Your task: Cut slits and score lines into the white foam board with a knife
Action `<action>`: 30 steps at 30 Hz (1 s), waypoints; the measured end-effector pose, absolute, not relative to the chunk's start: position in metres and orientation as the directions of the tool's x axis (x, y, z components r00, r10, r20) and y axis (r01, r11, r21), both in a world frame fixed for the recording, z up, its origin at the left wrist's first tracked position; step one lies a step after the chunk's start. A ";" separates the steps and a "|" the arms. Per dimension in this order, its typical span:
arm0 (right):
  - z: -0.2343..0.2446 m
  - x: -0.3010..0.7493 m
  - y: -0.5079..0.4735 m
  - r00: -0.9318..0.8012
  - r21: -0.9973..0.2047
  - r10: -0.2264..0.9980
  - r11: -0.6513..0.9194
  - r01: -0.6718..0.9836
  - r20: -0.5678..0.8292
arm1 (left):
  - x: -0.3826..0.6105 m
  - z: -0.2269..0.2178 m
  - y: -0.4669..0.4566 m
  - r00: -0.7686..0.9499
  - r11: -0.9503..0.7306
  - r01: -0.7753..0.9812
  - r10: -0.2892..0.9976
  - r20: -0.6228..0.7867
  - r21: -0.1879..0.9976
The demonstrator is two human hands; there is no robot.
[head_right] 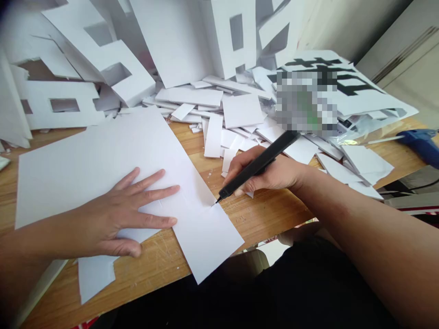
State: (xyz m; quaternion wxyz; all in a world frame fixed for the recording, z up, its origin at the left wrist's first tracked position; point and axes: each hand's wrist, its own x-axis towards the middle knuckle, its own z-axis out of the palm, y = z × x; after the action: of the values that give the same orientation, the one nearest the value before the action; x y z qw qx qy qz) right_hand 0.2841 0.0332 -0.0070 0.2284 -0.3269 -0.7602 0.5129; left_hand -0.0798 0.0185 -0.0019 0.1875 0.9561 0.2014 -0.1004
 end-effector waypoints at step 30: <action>0.037 0.229 -0.064 -0.332 -0.522 0.943 0.272 0.808 -0.021 | -0.082 0.053 -0.024 0.670 -0.633 0.729 0.737 -0.084 0.260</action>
State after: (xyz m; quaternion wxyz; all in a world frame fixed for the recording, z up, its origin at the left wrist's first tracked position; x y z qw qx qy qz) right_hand 0.2293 -0.0642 0.0370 0.1483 -0.5588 -0.7837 0.2271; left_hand -0.0816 -0.0243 0.0531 0.1374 0.9034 0.4058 0.0150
